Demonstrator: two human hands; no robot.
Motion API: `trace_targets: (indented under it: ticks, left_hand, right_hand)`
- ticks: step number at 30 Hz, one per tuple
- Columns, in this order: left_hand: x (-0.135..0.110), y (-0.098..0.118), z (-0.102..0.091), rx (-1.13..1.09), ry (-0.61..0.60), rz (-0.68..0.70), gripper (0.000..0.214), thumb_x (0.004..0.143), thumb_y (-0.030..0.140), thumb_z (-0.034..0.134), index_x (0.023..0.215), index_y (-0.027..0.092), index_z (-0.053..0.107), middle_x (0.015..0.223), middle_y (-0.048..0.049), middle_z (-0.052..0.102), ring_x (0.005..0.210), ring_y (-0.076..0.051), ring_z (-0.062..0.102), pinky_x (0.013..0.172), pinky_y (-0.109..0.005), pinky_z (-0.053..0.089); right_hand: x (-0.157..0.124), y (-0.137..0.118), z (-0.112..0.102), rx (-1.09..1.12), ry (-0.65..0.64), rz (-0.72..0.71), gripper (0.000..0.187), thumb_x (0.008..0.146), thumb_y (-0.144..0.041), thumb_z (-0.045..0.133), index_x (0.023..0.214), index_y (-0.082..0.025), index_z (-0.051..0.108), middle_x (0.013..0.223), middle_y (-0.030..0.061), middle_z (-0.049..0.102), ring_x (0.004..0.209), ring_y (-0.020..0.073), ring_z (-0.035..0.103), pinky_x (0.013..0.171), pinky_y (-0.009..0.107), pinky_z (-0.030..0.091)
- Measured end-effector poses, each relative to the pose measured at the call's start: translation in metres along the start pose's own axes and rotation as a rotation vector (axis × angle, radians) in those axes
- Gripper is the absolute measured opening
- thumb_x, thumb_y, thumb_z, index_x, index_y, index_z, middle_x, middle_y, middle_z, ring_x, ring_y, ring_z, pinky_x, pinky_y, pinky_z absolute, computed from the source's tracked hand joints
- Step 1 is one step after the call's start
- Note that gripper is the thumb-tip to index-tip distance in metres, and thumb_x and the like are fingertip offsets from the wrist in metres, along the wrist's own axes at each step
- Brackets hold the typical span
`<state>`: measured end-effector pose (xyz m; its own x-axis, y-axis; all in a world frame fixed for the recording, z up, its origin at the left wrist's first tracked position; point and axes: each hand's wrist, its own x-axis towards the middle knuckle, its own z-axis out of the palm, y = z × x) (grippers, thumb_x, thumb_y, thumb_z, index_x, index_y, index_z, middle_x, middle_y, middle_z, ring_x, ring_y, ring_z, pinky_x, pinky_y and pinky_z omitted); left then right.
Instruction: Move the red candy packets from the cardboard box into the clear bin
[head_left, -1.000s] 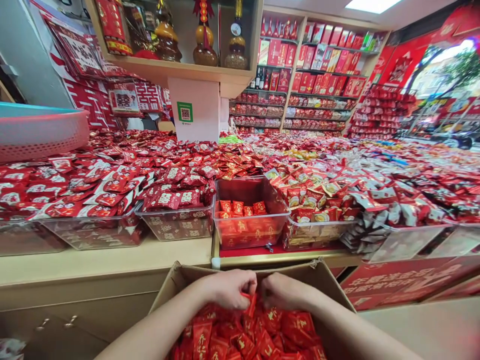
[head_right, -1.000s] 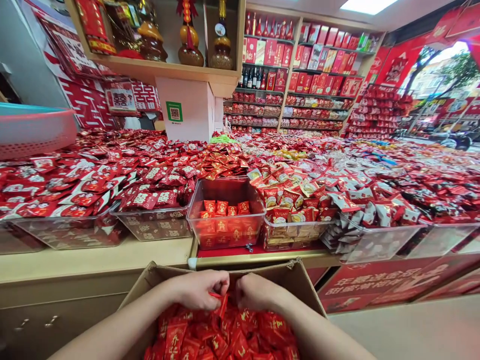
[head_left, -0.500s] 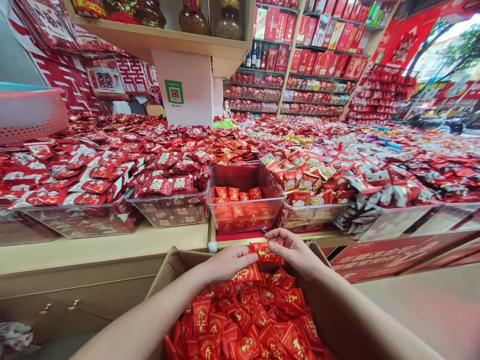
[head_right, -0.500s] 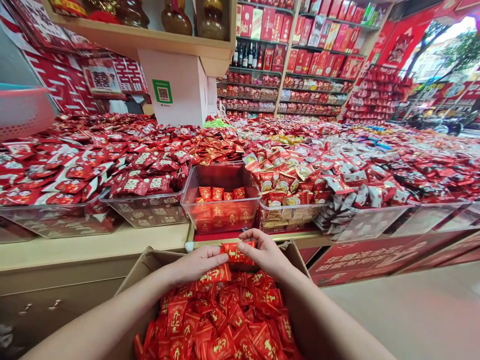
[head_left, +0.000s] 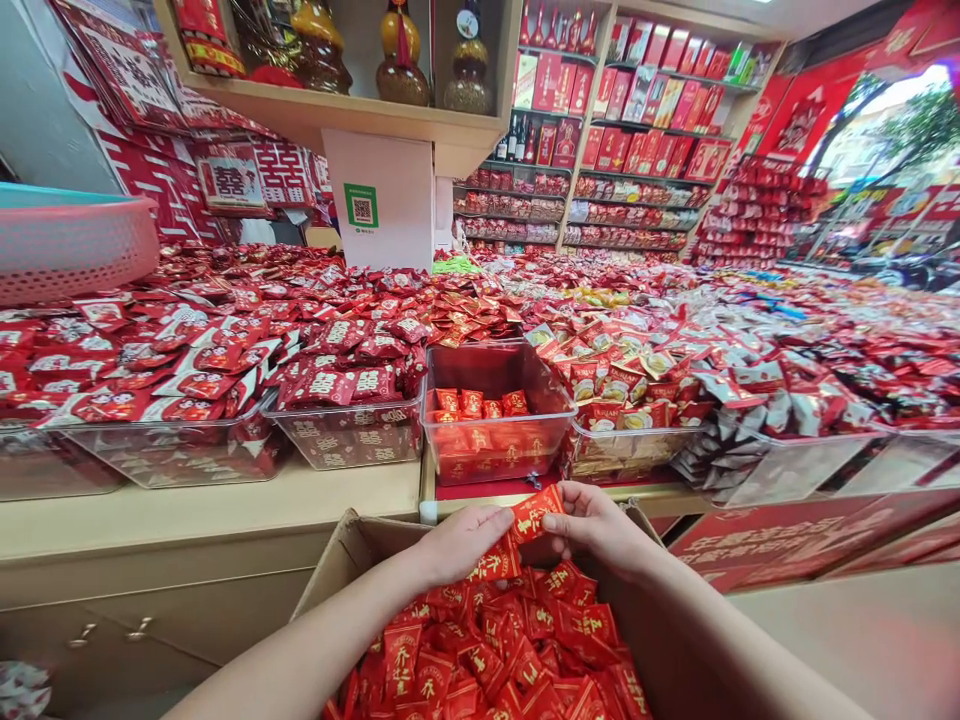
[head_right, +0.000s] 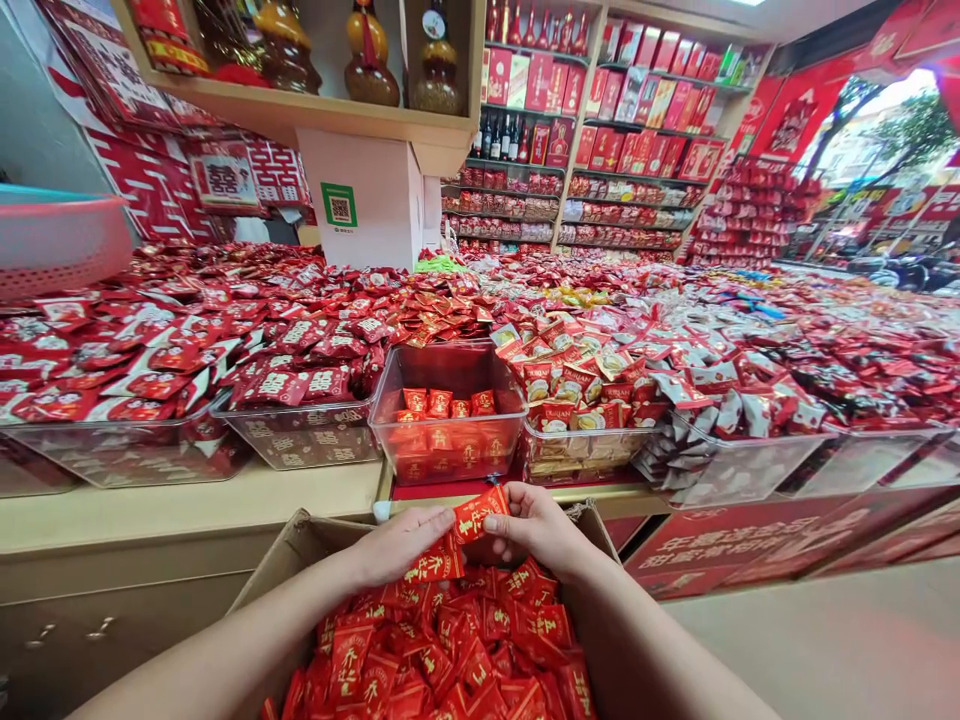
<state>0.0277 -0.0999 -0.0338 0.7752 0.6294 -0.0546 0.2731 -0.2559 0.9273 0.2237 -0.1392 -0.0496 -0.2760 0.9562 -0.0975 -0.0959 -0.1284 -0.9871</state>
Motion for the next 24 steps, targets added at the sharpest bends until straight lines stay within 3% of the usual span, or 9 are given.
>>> trace_targets:
  ticks: [8, 14, 20, 24]
  left_hand:
    - [-0.003, 0.0, 0.0, -0.126, -0.086, -0.053, 0.05, 0.077, 0.053, 0.03, 0.082, 0.011, 0.057, 0.067, -0.0014, 0.055, 0.056, -0.01, 0.043, 0.054, -0.02, 0.033]
    - [-0.004, 0.001, 0.002, 0.028, -0.054, -0.006, 0.051, 0.078, 0.053, 0.028, 0.077, 0.012, 0.058, 0.065, 0.0006, 0.051, 0.057, -0.009, 0.039, 0.055, -0.018, 0.031]
    - [-0.009, -0.014, 0.006, 0.326, -0.154, 0.011, 0.037, 0.077, 0.045, 0.036, 0.084, 0.019, 0.061, 0.071, 0.002, 0.059, 0.062, -0.011, 0.049, 0.055, -0.018, 0.035]
    - [-0.013, -0.023, 0.009, 0.481, -0.169, 0.026, 0.031, 0.072, 0.04, 0.045, 0.095, 0.025, 0.059, 0.09, -0.0015, 0.063, 0.08, -0.017, 0.056, 0.068, -0.023, 0.04]
  right_hand:
    - [-0.001, 0.0, -0.003, 0.149, -0.056, 0.007, 0.019, 0.069, -0.027, 0.06, 0.075, -0.012, 0.051, 0.056, -0.0024, 0.051, 0.04, 0.0023, 0.042, 0.039, 0.014, 0.033]
    - [0.0, 0.002, -0.001, 0.114, 0.008, -0.01, 0.019, 0.073, -0.031, 0.056, 0.074, -0.013, 0.051, 0.056, -0.0028, 0.049, 0.043, 0.003, 0.041, 0.041, 0.015, 0.032]
    - [0.0, 0.004, 0.006, -0.249, 0.103, -0.096, 0.024, 0.073, -0.039, 0.052, 0.076, -0.015, 0.053, 0.063, -0.0003, 0.054, 0.053, 0.0093, 0.048, 0.05, 0.02, 0.039]
    - [-0.003, -0.042, 0.017, -0.606, 0.237, -0.314, 0.022, 0.076, -0.037, 0.046, 0.084, -0.018, 0.054, 0.072, 0.0022, 0.057, 0.064, 0.0129, 0.053, 0.057, 0.021, 0.043]
